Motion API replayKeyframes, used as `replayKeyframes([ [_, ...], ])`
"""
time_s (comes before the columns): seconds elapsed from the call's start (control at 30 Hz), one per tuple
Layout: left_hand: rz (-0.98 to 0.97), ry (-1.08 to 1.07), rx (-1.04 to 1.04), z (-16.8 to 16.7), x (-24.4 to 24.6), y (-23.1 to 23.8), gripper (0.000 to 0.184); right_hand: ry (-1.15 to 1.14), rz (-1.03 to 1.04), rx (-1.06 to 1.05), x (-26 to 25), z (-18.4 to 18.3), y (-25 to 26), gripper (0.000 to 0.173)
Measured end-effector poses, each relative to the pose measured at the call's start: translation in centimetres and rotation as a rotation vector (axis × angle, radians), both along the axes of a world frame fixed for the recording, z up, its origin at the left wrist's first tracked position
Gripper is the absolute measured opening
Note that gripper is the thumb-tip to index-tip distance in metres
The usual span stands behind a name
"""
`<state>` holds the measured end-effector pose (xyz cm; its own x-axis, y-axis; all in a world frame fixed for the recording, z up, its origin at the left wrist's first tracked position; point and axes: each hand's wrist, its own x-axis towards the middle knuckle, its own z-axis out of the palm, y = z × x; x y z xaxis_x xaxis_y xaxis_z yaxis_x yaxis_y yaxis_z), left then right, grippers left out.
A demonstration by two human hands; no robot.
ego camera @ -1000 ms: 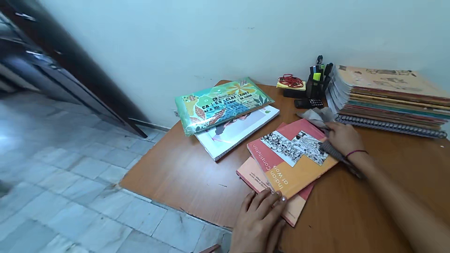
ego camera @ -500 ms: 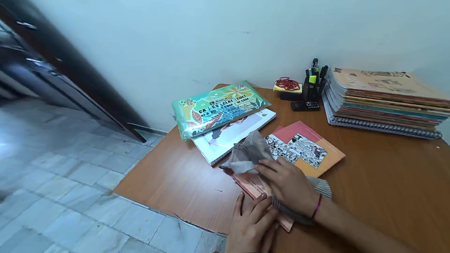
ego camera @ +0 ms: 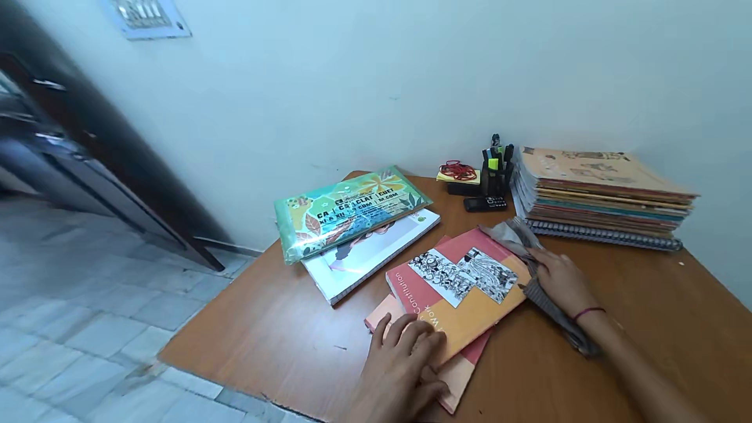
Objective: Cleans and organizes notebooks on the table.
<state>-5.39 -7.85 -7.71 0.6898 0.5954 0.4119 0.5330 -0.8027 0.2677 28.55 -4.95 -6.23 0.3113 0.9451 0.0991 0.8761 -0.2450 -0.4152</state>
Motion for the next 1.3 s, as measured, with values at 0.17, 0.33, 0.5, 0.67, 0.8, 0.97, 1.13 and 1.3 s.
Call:
replayKeyframes([
  [0.17, -0.149, 0.143, 0.234, 0.3, 0.9, 2.8, 0.059, 0.063, -0.018, -0.002, 0.4, -0.1, -1.2, 0.043],
  [0.33, -0.403, 0.341, 0.567, 2.1, 0.7, 3.9, 0.039, 0.128, 0.016, -0.003, 1.3, 0.0, -1.3, 0.043],
  [0.5, -0.464, 0.222, 0.657, 7.9, 1.6, 6.9, 0.035, 0.318, 0.001, 0.071, 3.0, 0.3, -2.3, 0.036],
  [0.67, -0.168, -0.252, 0.374, 15.0, 4.2, 9.5, 0.028, 0.477, -0.010, 0.197, 4.8, -0.3, -2.8, 0.031],
  [0.8, 0.015, -0.633, 0.094, 15.6, 4.8, 10.8, 0.026, 0.523, -0.039, 0.195, 5.1, 0.0, -2.9, 0.031],
  [0.97, 0.360, -0.780, -0.655, 9.4, 5.1, 10.2, 0.031, 0.540, -0.040, 0.218, 5.4, 0.0, -3.0, 0.030],
  [1.13, 0.419, -0.606, -1.000, 3.0, 3.5, 12.1, 0.034, 0.546, -0.075, 0.230, 6.2, -0.1, -3.2, 0.030],
  [1.3, 0.273, -0.481, -1.152, 3.2, 1.6, 12.5, 0.030, 0.425, -0.098, 0.168, 5.1, 1.3, -3.1, 0.031],
])
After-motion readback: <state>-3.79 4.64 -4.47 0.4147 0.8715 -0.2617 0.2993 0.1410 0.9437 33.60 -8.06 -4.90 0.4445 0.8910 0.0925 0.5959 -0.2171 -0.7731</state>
